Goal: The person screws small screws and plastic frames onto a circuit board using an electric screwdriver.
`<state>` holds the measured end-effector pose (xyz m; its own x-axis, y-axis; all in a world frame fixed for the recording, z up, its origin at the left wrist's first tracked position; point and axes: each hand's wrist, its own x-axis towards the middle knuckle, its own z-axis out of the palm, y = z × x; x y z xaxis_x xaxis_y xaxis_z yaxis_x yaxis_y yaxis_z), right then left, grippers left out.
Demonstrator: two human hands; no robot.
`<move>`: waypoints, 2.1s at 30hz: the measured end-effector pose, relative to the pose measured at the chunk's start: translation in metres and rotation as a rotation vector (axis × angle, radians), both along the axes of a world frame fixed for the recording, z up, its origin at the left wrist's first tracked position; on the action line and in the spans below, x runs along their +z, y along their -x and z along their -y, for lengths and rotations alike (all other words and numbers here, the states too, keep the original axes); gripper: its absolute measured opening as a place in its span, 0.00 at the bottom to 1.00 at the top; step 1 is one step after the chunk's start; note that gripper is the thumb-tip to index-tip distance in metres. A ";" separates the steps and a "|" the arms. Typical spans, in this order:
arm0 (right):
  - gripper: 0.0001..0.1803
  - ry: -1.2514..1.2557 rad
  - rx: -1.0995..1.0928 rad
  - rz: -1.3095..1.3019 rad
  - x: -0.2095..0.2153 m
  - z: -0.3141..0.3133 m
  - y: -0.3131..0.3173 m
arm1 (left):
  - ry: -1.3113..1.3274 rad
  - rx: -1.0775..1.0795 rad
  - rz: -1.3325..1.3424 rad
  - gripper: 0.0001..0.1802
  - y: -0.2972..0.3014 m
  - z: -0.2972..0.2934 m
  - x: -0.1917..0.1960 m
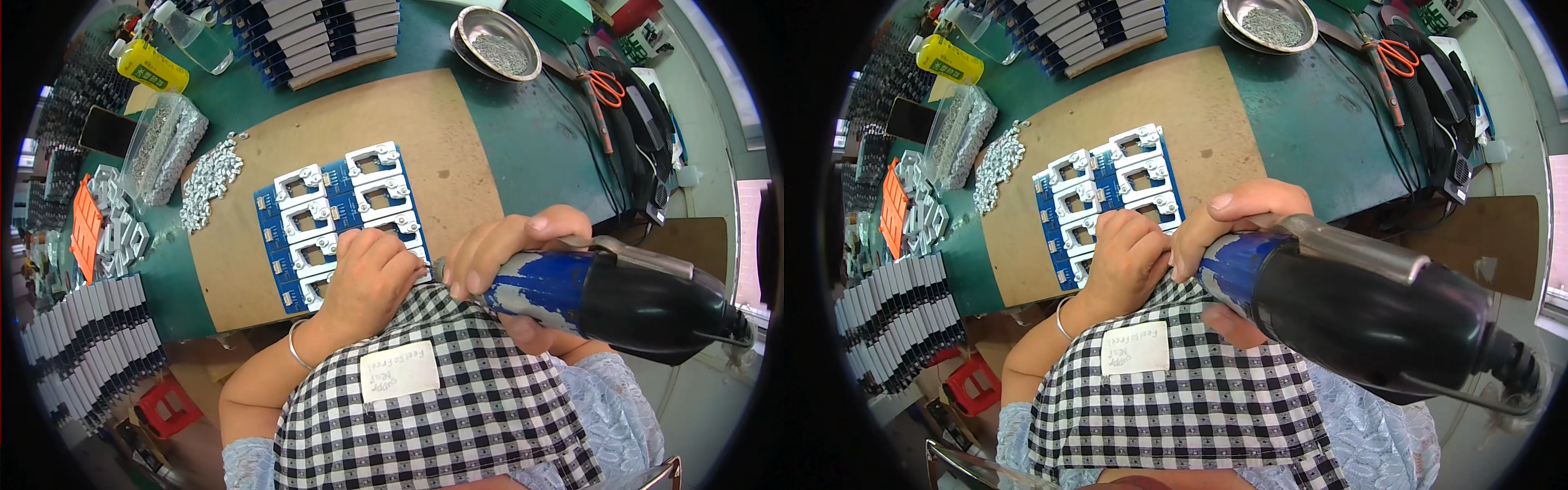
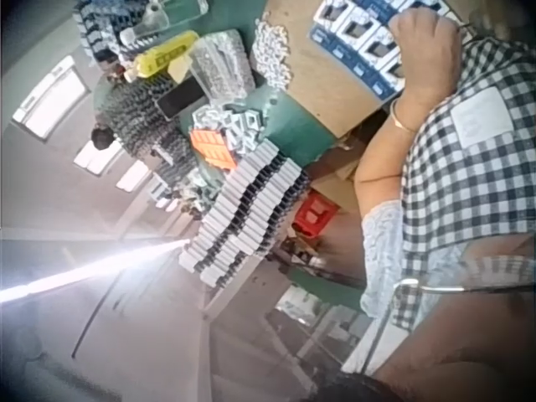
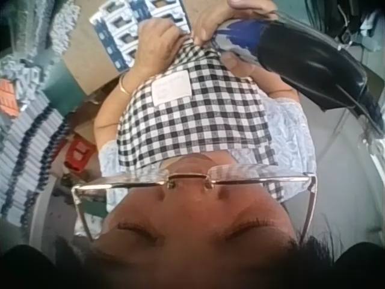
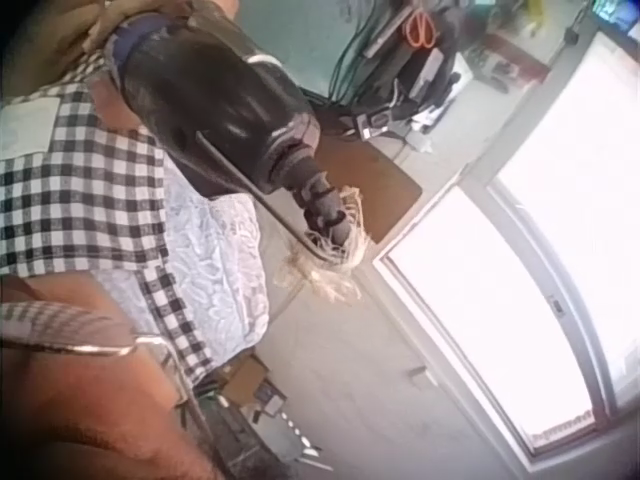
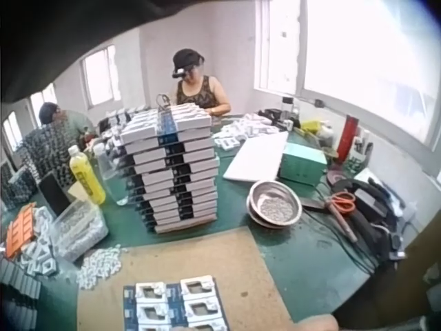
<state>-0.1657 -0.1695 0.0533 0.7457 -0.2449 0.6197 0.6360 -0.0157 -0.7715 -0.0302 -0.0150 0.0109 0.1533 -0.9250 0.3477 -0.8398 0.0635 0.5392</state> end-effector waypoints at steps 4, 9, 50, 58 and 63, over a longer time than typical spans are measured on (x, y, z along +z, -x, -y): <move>0.39 -0.031 -0.016 0.001 -0.001 -0.005 -0.005 | 0.023 -0.004 0.003 0.07 0.000 0.001 -0.001; 0.36 0.044 -0.083 -0.060 0.007 -0.013 -0.007 | 0.026 -0.011 -0.006 0.06 0.000 0.001 -0.003; 0.36 -0.083 -0.449 -0.030 -0.024 0.030 0.001 | -0.033 0.260 0.126 0.31 -0.040 -0.090 -0.009; 0.34 -0.293 -0.394 -0.022 -0.032 0.034 0.011 | 0.341 0.291 0.301 0.32 -0.107 -0.052 0.116; 0.35 -0.298 -0.352 0.014 -0.036 0.036 0.007 | 0.371 0.340 0.456 0.32 -0.203 0.056 0.201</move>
